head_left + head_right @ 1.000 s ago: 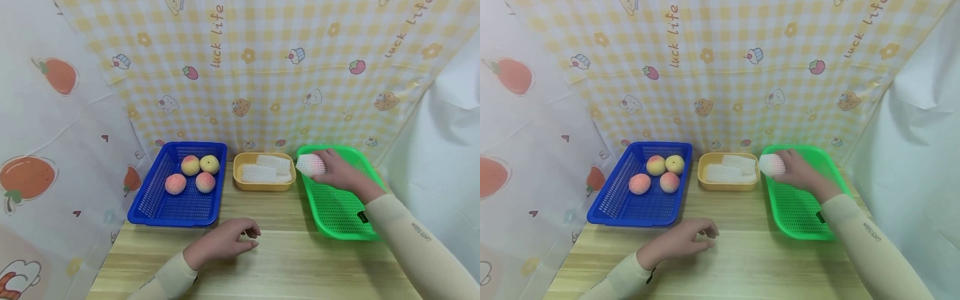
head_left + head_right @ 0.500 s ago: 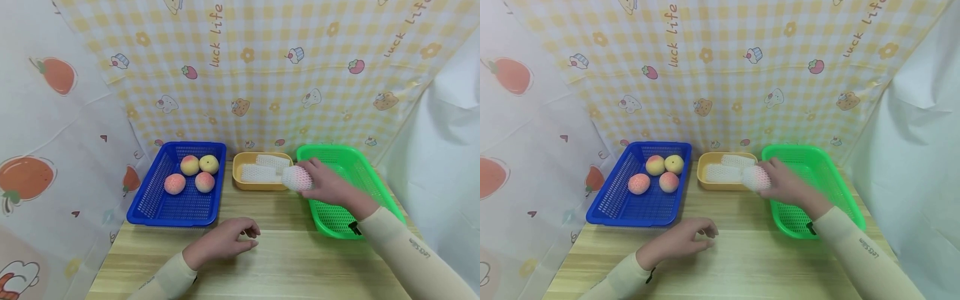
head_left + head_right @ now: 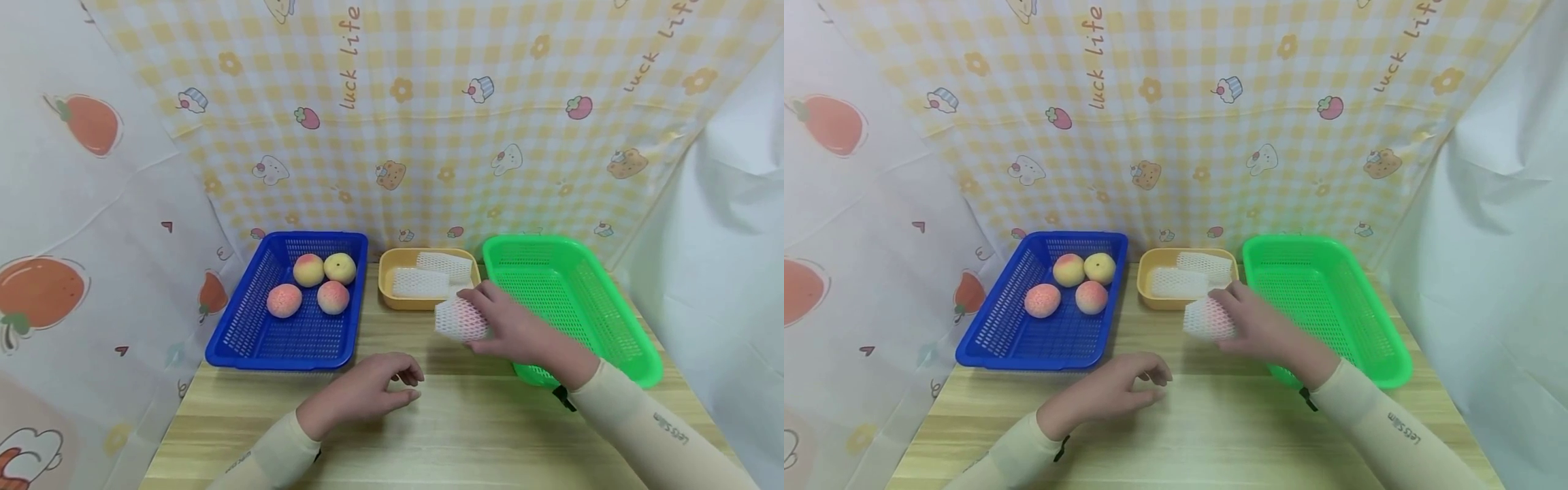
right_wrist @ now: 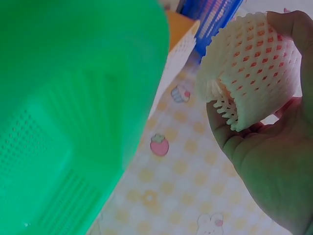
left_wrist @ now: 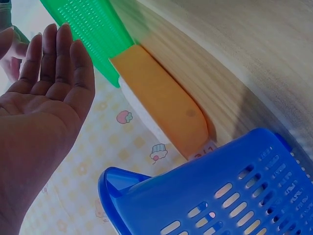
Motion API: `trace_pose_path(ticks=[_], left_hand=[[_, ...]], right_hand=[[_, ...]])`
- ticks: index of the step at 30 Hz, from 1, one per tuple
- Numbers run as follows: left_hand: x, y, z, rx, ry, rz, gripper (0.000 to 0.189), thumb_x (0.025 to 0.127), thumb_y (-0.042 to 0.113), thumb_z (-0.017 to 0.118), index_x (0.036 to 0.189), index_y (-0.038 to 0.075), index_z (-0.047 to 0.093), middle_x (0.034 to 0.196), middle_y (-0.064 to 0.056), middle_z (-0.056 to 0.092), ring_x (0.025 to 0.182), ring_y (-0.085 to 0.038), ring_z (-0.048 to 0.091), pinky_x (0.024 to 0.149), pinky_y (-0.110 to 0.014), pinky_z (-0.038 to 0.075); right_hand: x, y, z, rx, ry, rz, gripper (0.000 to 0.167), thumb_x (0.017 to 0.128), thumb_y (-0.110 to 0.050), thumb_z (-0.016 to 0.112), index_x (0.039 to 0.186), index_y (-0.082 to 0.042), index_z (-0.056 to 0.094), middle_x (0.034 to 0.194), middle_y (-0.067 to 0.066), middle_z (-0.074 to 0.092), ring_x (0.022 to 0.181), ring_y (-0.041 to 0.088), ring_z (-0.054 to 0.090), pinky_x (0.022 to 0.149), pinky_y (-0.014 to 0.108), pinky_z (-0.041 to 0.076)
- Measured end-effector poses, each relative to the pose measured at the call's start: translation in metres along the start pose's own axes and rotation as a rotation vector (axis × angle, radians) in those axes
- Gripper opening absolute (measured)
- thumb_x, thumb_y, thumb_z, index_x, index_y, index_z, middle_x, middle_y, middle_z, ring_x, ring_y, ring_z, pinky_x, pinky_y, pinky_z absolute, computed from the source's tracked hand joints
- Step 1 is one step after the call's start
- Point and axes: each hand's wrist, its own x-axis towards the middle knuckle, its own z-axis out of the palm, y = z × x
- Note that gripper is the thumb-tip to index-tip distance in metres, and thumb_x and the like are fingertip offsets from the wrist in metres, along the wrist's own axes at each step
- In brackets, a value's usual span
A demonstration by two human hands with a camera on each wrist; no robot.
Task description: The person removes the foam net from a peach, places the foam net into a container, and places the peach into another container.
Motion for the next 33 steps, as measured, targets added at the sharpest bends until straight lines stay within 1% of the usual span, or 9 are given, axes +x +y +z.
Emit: trace_pose_path(ticks=[3, 8, 11, 17, 21, 23, 28, 33], left_hand=[[0.000, 0.000, 0.001, 0.000, -0.002, 0.006, 0.016, 0.107, 0.028, 0.077, 0.122, 0.022, 0.074, 0.115, 0.006, 0.076, 0.109, -0.001, 0.067, 0.102, -0.040, 0.060], [0.000, 0.000, 0.000, 0.002, -0.001, 0.007, 0.015, 0.107, 0.027, 0.077, 0.121, 0.022, 0.073, 0.114, 0.009, 0.075, 0.110, -0.004, 0.068, 0.102, -0.040, 0.060], [0.000, 0.000, 0.000, 0.000, -0.002, 0.006, 0.015, 0.107, 0.026, 0.076, 0.121, 0.022, 0.073, 0.114, 0.008, 0.075, 0.110, -0.005, 0.069, 0.102, -0.040, 0.059], [0.000, -0.001, 0.001, 0.003, -0.004, 0.014, 0.016, 0.108, 0.027, 0.076, 0.122, 0.020, 0.074, 0.116, 0.005, 0.076, 0.110, -0.003, 0.068, 0.102, -0.040, 0.059], [-0.002, -0.002, 0.001, 0.001, 0.001, 0.013, 0.016, 0.107, 0.027, 0.076, 0.122, 0.021, 0.074, 0.115, 0.006, 0.076, 0.110, -0.003, 0.068, 0.101, -0.039, 0.059], [-0.002, -0.002, 0.001, 0.004, 0.006, 0.013, 0.015, 0.107, 0.027, 0.076, 0.121, 0.022, 0.073, 0.115, 0.006, 0.076, 0.110, -0.003, 0.068, 0.101, -0.036, 0.059], [-0.004, -0.002, 0.001, 0.004, 0.007, 0.020, 0.015, 0.107, 0.024, 0.076, 0.122, 0.022, 0.073, 0.116, 0.005, 0.076, 0.110, -0.003, 0.068, 0.100, -0.031, 0.058], [-0.005, -0.004, 0.001, -0.011, 0.006, 0.019, 0.015, 0.107, 0.025, 0.076, 0.122, 0.022, 0.073, 0.115, 0.008, 0.075, 0.110, -0.003, 0.068, 0.101, -0.037, 0.059]], right_hand=[[-0.002, -0.004, 0.006, 0.001, 0.007, -0.028, 0.084, 0.084, -0.037, 0.096, 0.155, -0.016, 0.054, 0.129, 0.001, 0.053, 0.107, 0.017, 0.055, 0.085, 0.036, 0.058], [0.000, -0.012, 0.013, 0.022, -0.005, -0.031, 0.083, 0.084, -0.034, 0.096, 0.155, -0.020, 0.054, 0.129, -0.001, 0.054, 0.106, 0.015, 0.056, 0.085, 0.035, 0.058], [0.002, -0.018, 0.015, 0.032, -0.017, -0.029, 0.084, 0.085, -0.033, 0.096, 0.156, -0.021, 0.053, 0.129, -0.001, 0.053, 0.105, 0.014, 0.056, 0.086, 0.035, 0.058], [0.001, -0.025, 0.021, 0.010, 0.026, -0.032, 0.084, 0.082, -0.028, 0.098, 0.154, -0.018, 0.056, 0.127, 0.003, 0.054, 0.103, 0.016, 0.058, 0.082, 0.036, 0.059], [-0.002, -0.029, 0.036, 0.003, 0.024, -0.023, 0.082, 0.082, -0.027, 0.097, 0.153, -0.016, 0.056, 0.127, 0.004, 0.053, 0.104, 0.016, 0.057, 0.082, 0.034, 0.059], [-0.004, -0.031, 0.045, 0.005, 0.019, -0.031, 0.082, 0.083, -0.027, 0.097, 0.153, -0.014, 0.055, 0.126, 0.004, 0.052, 0.103, 0.015, 0.055, 0.082, 0.033, 0.058], [-0.005, -0.036, 0.058, 0.016, 0.047, -0.044, 0.080, 0.082, -0.025, 0.098, 0.149, -0.011, 0.057, 0.123, 0.005, 0.054, 0.103, 0.015, 0.055, 0.083, 0.034, 0.057], [-0.004, -0.037, 0.065, 0.014, 0.058, -0.016, 0.081, 0.082, -0.028, 0.098, 0.149, -0.010, 0.057, 0.124, 0.007, 0.055, 0.104, 0.017, 0.056, 0.084, 0.036, 0.057]])
